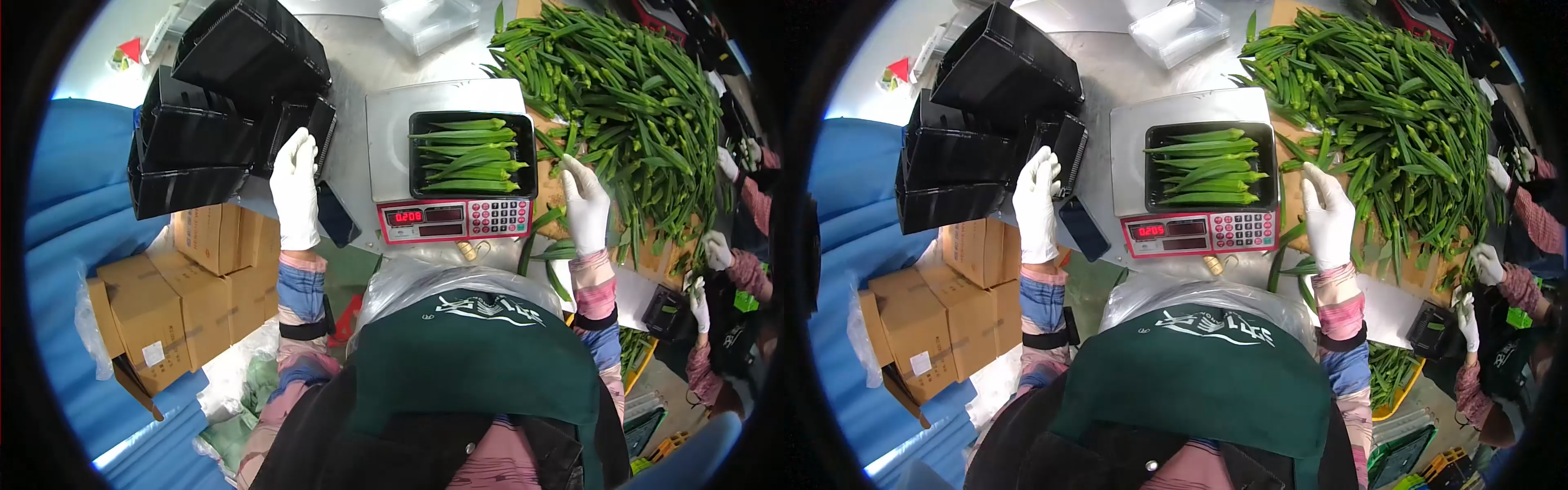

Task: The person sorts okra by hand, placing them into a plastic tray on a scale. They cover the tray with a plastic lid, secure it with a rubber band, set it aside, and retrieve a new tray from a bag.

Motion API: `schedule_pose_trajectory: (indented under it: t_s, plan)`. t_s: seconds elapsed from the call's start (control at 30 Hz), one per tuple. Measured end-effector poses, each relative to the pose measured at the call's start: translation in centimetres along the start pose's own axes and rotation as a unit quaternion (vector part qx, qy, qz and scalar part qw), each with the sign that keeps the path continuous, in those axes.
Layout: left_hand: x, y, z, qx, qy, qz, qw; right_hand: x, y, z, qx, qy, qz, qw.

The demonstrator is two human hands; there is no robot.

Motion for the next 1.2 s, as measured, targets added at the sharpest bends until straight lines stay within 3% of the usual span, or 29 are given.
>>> schedule_pose_trajectory:
  t_s: [0.13, 0.27, 0.3, 0.4, 0.53, 0.57, 0.6, 0.67, 0.8, 0.97, 1.1, 1.2]
  plan:
    - [0.6, -2.2, -0.5, -0.006, 0.004, -0.032, 0.999, 0.6, -2.7, -5.1, -0.078, 0.121, -0.011, 0.990]
    - [0.3, -5.5, -1.0, 0.126, -0.123, -0.073, 0.982, 1.2, -6.9, -8.9, -0.181, 0.287, -0.077, 0.937]
    - [-0.3, -6.7, -0.9, 0.106, -0.122, -0.096, 0.982, 1.3, -8.1, -9.0, -0.212, 0.301, -0.097, 0.925]
    - [-2.1, -8.8, -0.9, 0.054, -0.111, -0.144, 0.982, 2.6, -10.2, -6.9, -0.281, 0.267, -0.160, 0.908]
    - [-3.2, -8.8, -0.2, 0.059, -0.104, -0.154, 0.981, 3.9, -7.1, -7.5, -0.145, 0.243, -0.048, 0.958]
    - [-3.3, -8.7, -0.1, 0.061, -0.098, -0.157, 0.981, 4.5, -6.7, -6.1, -0.002, 0.078, -0.091, 0.993]
    - [-3.4, -8.6, 0.0, 0.053, -0.096, -0.156, 0.982, 4.6, -6.6, -5.0, 0.141, -0.091, -0.128, 0.977]
    - [-3.7, -8.5, -0.2, 0.039, -0.092, -0.156, 0.983, 4.8, -5.3, -6.2, 0.207, -0.102, -0.152, 0.961]
    - [-4.3, -8.7, -0.5, 0.031, -0.117, -0.144, 0.982, 3.5, -5.7, -5.4, 0.450, -0.198, -0.235, 0.838]
    - [-4.5, -8.6, -0.3, 0.036, -0.116, -0.140, 0.983, 2.4, -6.7, -4.8, 0.542, -0.288, -0.255, 0.747]
    - [-4.7, -9.1, -0.2, 0.038, -0.116, -0.146, 0.982, 2.2, -7.4, -4.6, 0.587, -0.304, -0.268, 0.701]
    - [-5.0, -9.8, 0.9, 0.082, -0.154, -0.147, 0.974, 2.4, -6.7, -5.4, 0.448, -0.210, -0.221, 0.840]
Point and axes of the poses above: each hand's wrist, its own x-axis towards the middle knuckle, its own y-axis out of the back of the hand, z = x × y, the point moved 5 cm from there along x, towards the middle knuckle, and after that the axes turned 2 degrees about -y, right-handed, at the moved point
